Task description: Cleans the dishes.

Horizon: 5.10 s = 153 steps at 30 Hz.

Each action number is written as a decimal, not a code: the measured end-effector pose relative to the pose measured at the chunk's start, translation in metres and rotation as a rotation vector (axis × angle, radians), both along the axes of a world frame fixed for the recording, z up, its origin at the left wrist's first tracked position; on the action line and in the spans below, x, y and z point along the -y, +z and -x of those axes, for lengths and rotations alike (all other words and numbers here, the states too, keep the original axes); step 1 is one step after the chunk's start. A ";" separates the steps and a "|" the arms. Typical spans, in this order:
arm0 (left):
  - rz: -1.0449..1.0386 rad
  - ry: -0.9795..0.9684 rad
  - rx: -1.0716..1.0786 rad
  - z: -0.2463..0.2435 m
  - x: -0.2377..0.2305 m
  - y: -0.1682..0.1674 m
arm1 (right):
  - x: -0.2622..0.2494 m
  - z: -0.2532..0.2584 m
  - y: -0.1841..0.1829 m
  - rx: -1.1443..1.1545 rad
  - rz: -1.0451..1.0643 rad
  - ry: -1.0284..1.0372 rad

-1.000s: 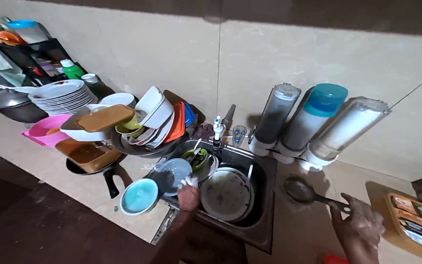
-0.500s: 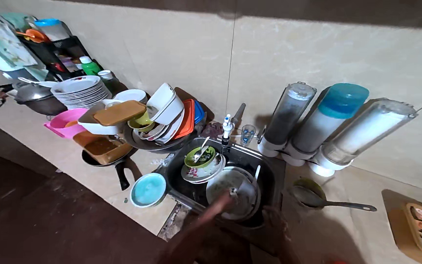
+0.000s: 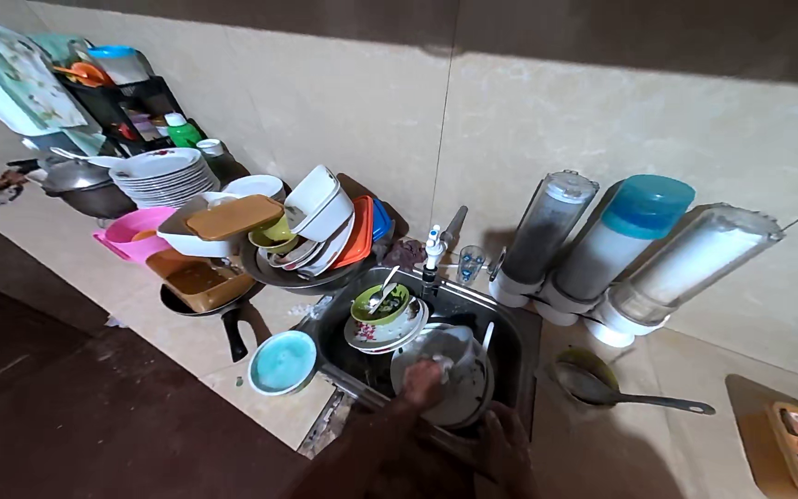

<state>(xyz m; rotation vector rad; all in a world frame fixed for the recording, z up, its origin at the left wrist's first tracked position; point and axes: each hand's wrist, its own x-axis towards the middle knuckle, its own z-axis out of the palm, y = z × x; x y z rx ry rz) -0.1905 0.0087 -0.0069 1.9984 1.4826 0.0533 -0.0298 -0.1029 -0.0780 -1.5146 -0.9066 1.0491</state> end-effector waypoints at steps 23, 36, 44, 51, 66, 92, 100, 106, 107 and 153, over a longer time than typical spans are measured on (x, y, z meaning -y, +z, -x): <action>-0.489 0.530 0.028 0.209 0.005 0.008 | -0.053 0.053 -0.016 -0.581 0.038 -0.166; -0.476 0.525 0.020 0.250 0.006 -0.015 | -0.060 0.051 -0.019 -0.562 0.128 -0.123; -0.481 0.213 0.512 0.062 0.005 -0.011 | -0.059 0.050 -0.021 -0.484 0.091 0.022; -0.010 -0.297 -0.194 -0.011 0.025 -0.021 | -0.055 0.044 -0.009 -0.332 0.072 -0.173; -0.013 -0.375 -0.427 0.006 -0.005 -0.006 | -0.057 0.043 -0.010 -0.333 0.087 -0.164; -0.008 -0.477 -0.016 0.000 -0.020 -0.039 | -0.062 0.033 -0.009 -0.183 0.153 -0.128; -0.845 -0.670 0.023 0.005 -0.028 -0.049 | -0.062 0.038 -0.021 -0.286 0.044 -0.120; -0.428 -0.580 -0.201 0.021 -0.020 -0.039 | -0.062 0.040 -0.018 -0.079 0.048 -0.215; -0.375 -0.576 -0.134 0.019 -0.008 -0.044 | -0.065 0.038 -0.018 -0.060 0.065 -0.234; -0.084 0.242 0.574 -0.007 -0.056 -0.049 | -0.077 0.020 -0.008 -0.623 -0.119 -0.404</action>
